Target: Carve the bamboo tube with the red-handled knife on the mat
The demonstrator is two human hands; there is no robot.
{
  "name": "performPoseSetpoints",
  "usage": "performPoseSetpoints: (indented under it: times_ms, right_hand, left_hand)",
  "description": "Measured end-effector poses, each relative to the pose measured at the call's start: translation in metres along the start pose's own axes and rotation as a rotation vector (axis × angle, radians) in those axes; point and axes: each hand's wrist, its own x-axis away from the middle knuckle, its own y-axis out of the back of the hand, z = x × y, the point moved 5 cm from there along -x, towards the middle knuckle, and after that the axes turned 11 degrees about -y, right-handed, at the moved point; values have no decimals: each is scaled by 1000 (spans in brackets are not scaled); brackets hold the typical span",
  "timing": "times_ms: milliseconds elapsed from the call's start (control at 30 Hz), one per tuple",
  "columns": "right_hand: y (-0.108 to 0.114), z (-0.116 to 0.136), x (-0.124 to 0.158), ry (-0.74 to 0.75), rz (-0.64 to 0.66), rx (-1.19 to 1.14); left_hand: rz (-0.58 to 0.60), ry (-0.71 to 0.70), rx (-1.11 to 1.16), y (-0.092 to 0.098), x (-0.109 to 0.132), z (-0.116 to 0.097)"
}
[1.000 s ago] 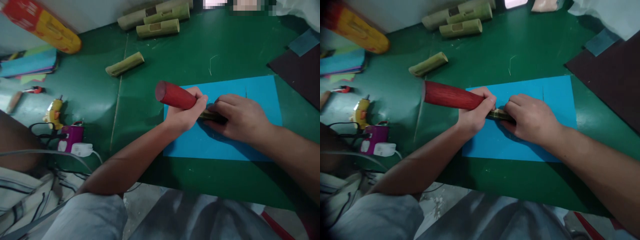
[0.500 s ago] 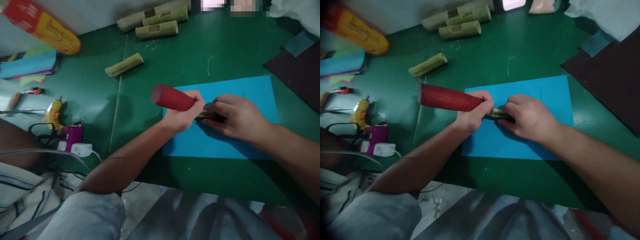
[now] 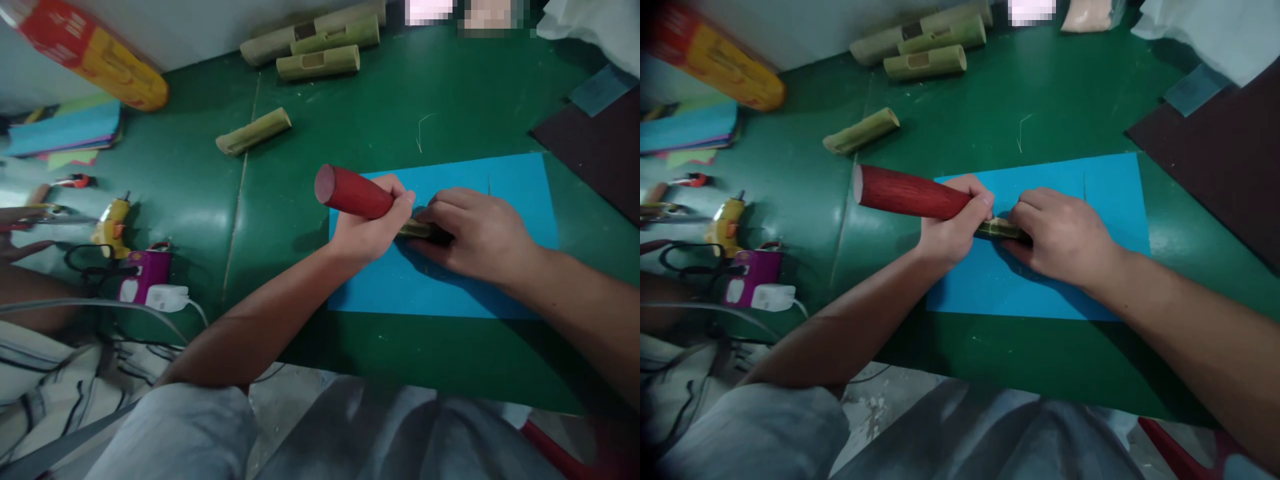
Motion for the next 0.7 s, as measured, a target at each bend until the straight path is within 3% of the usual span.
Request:
performPoseSetpoints:
  times_ms: [300,467,600,700]
  right_hand:
    - [1,3,1,22,-15,40]
    - [1,3,-2,13,19,-15]
    - [1,1,-4,-13,71,-50]
    - [1,-1,-4,-35,79,-61]
  left_hand:
    - [7,28,-38,-2,0,-4]
    - [135,44,-55,-2,-7,-10]
    - [212,147,15,1,-5,-13]
    - [152,194,84,2,0,-11]
